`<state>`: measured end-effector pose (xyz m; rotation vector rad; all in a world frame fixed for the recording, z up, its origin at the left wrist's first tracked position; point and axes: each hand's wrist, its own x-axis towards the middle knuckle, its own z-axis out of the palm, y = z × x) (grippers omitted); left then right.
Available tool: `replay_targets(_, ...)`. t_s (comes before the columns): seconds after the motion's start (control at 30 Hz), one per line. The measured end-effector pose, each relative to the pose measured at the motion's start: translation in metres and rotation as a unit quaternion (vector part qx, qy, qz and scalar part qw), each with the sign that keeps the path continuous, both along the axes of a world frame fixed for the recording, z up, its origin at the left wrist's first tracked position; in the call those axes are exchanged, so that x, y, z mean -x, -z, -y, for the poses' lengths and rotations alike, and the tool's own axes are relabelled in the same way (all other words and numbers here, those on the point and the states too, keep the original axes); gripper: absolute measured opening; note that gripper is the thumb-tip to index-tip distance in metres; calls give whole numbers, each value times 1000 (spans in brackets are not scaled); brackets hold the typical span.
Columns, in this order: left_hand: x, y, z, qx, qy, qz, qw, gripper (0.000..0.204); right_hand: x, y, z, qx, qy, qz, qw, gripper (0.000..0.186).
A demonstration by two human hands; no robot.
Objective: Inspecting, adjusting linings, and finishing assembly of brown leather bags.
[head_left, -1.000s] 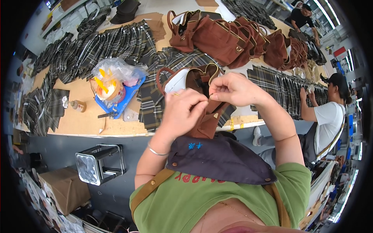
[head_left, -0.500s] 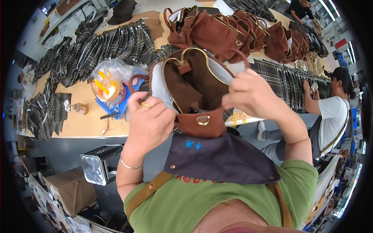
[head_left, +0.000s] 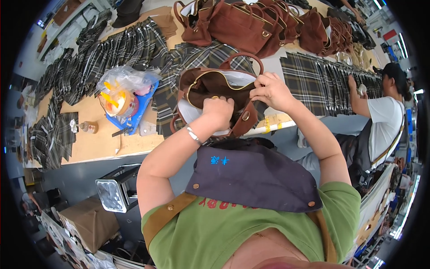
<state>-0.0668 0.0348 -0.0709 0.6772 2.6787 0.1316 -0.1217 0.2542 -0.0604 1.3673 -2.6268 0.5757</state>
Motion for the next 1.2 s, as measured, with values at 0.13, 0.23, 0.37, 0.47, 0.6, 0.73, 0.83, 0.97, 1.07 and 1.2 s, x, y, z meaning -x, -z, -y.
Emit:
replay_targets(0.13, 5, 42, -19, 51, 1, -22, 998, 50, -7, 24, -21, 10, 59, 30, 998, 14)
replay_targets(0.23, 13, 42, -6, -62, 9, -48, 997, 33, -10, 37, -34, 26, 95, 53, 994, 14)
replay_targets(0.37, 27, 28, 20, -288, -14, 75, 954, 14, -14, 44, -41, 54, 127, 79, 987, 14)
replay_targets(0.47, 22, 23, 27, -317, -71, 150, 934, 14, -25, 23, -24, 46, 159, 31, 986, 21)
replay_targets(0.6, 13, 20, 26, -354, -107, 85, 925, 16, -56, 6, 23, 174, 128, 147, 965, 38)
replay_targets(0.73, 6, 16, 30, -425, -155, 126, 883, 25, -52, 23, 38, 142, 141, 283, 938, 37)
replay_targets(0.83, -19, -15, 25, -345, -133, 95, 924, 24, -49, 19, 36, 129, 197, 304, 923, 34)
replay_targets(0.97, -37, 0, 24, -299, -73, -182, 934, 20, -42, 22, 28, 74, 135, 364, 919, 17)
replay_targets(1.07, -44, 0, 22, -305, -107, -217, 921, 17, -46, 4, 36, -23, 146, 342, 928, 15)
replay_targets(1.2, -77, -10, 9, -399, -157, -102, 898, 26, -64, 19, 45, 114, 131, 178, 969, 6)
